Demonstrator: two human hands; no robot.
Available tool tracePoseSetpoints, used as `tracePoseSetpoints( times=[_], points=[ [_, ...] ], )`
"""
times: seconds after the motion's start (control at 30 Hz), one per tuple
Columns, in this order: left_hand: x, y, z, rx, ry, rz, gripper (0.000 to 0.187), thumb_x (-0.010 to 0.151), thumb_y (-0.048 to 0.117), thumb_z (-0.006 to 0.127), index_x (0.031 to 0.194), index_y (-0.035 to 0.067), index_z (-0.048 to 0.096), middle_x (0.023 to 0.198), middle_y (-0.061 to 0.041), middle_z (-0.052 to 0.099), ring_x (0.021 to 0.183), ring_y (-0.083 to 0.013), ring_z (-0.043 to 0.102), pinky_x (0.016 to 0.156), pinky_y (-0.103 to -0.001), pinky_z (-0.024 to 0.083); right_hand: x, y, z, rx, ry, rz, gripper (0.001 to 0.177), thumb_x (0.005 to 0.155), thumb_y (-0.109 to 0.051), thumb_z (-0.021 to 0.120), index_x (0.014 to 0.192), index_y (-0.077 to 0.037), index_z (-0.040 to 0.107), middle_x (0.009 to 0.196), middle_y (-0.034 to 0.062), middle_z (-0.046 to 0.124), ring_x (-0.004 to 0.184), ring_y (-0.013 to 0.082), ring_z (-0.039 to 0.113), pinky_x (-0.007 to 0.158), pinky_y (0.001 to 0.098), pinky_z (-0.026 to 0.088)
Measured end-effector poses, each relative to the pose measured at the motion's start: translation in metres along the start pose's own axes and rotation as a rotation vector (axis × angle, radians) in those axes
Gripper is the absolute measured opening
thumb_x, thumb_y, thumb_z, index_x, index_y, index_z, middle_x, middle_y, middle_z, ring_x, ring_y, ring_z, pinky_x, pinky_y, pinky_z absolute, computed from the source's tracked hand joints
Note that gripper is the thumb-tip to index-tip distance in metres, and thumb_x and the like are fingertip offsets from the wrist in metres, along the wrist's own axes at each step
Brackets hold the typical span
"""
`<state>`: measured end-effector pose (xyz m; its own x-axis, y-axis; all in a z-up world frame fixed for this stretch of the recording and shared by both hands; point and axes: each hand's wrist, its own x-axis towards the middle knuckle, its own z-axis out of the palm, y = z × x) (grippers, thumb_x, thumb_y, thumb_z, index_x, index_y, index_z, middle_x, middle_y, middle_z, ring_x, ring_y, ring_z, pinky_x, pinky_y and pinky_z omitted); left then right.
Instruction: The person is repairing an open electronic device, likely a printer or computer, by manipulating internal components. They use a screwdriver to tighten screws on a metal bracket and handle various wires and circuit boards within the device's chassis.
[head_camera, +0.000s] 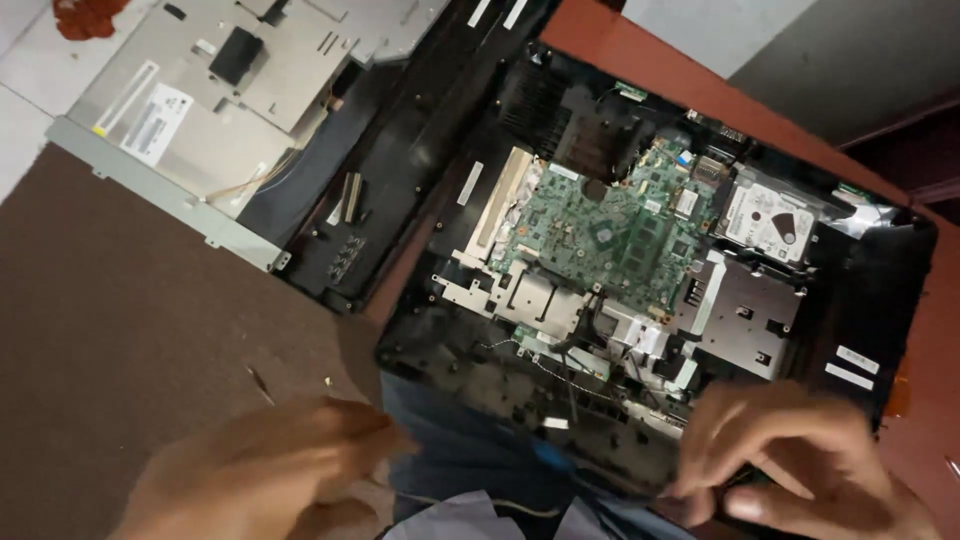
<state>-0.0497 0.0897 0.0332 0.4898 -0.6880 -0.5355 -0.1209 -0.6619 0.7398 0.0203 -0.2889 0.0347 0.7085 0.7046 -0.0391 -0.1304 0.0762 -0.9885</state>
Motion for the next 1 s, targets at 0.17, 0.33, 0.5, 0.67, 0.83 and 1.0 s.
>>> tracePoseSetpoints(
  times=[0.17,0.33,0.5,0.67,0.83,1.0],
  points=[
    [0.026,-0.006,0.0,0.058,-0.443,-0.007,0.046,0.108,0.038,0.043,0.15,0.02,0.051,0.148,-0.005,0.054,0.127,-0.028,0.058,0.1,-0.047,0.049,0.016,0.045,-0.02,-0.235,0.024,0.068,0.03,0.091,0.004,0.065,0.119,-0.001,0.071,0.108,0.0138,0.081,0.058,0.0185,0.089,0.044,0.0245,0.084],
    [0.017,0.005,0.003,0.003,-0.298,0.031,0.034,0.105,0.034,0.056,0.134,0.02,0.066,0.134,-0.002,0.067,0.116,-0.0235,0.066,0.092,-0.043,0.054,0.061,0.076,-0.016,-1.176,-0.283,-0.306,0.075,0.067,0.016,0.07,0.134,-0.017,0.066,0.14,0.0044,0.068,0.128,0.0272,0.067,0.116,0.0493,0.052],
    [-0.005,0.003,0.006,-0.15,-0.061,0.235,0.034,0.105,0.041,0.056,0.119,0.014,0.071,0.113,-0.01,0.073,0.095,-0.0292,0.073,0.074,-0.045,0.058,0.077,0.092,-0.014,-1.031,-0.26,-0.44,0.041,0.078,0.01,0.068,0.116,-0.004,0.071,0.105,0.0113,0.073,0.096,0.0263,0.068,0.084,0.0392,0.054],
    [-0.001,-0.01,0.014,-0.142,0.207,0.052,0.031,0.094,0.031,0.072,0.123,0.023,0.076,0.122,0.006,0.082,0.11,-0.0093,0.081,0.095,-0.027,0.064,0.099,0.108,-0.021,-0.844,-0.021,-0.639,0.022,0.095,0.014,0.052,0.093,0.002,0.071,0.061,0.0032,0.058,0.052,0.0134,0.053,0.049,0.026,0.044],
    [0.026,-0.019,0.004,0.506,0.83,-0.189,0.063,0.097,0.071,0.059,0.105,0.01,0.069,0.058,-0.003,0.066,0.053,-0.0224,0.062,0.07,-0.039,0.052,0.109,0.126,-0.005,-1.091,0.16,-0.724,0.015,0.093,0.009,0.069,0.085,-0.003,0.072,0.075,0.008,0.071,0.065,0.0195,0.06,0.053,0.027,0.047],
    [0.086,-0.013,-0.002,0.429,1.006,0.167,0.059,0.103,0.06,0.037,0.084,0.01,0.064,0.055,0.003,0.05,0.048,-0.0134,0.046,0.054,-0.031,0.043,0.115,0.12,-0.006,-1.164,0.131,-0.812,0.008,0.094,0.001,0.072,0.089,-0.005,0.073,0.086,0.0103,0.075,0.07,0.0225,0.063,0.051,0.0277,0.05]
  ],
)
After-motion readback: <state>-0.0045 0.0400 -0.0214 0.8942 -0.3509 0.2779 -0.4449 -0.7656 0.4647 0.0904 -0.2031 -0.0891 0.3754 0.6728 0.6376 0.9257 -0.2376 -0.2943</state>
